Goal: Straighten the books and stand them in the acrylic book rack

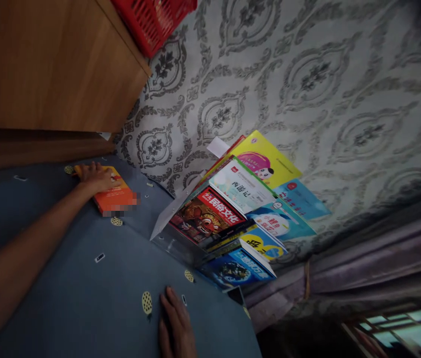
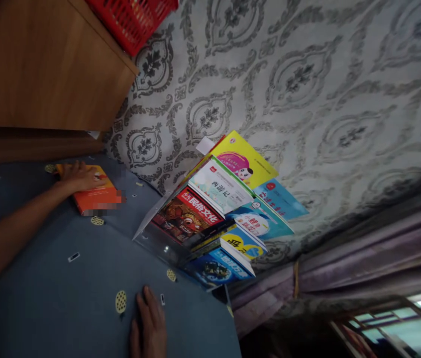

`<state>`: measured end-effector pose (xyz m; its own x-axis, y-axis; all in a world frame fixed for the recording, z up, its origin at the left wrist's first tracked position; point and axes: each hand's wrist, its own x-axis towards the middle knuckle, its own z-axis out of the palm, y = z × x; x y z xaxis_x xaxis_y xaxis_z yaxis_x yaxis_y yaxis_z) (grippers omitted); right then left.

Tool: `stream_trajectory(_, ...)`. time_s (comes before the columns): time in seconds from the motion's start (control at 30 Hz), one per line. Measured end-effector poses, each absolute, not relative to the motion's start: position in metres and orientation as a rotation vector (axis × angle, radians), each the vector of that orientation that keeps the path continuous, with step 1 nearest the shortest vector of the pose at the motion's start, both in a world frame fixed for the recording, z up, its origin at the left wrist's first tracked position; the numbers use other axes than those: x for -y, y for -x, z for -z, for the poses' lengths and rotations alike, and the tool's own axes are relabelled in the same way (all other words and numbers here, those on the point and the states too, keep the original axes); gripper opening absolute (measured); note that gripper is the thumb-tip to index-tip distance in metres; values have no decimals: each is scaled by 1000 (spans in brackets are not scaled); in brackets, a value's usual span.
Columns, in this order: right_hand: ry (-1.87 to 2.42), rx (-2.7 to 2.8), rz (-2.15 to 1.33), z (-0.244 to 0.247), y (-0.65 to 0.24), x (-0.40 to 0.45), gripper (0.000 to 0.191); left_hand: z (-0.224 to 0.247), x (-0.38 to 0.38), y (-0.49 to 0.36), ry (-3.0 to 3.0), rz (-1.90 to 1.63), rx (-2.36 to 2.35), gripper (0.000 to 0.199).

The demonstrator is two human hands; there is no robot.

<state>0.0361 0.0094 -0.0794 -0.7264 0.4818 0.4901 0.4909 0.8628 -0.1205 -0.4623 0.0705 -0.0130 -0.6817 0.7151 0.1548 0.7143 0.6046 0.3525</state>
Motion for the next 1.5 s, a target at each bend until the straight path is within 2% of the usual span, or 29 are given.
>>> stream_trajectory(0.3,705,2462,14,72,-31,-2,48,12,-60,471,-1290,-731,-2715,81)
stream_trajectory(0.6,646,2494,-69,51,-24,7,49,-1,-37,454,-1488,-535,-2622,86)
stream_trajectory(0.9,687,2537,-140,55,-21,5,44,-10,-7,416,-1654,-345,-2575,77)
stream_trajectory(1.5,639,2544,-367,44,-15,8,45,-3,37,341,-1667,-304,-2563,72)
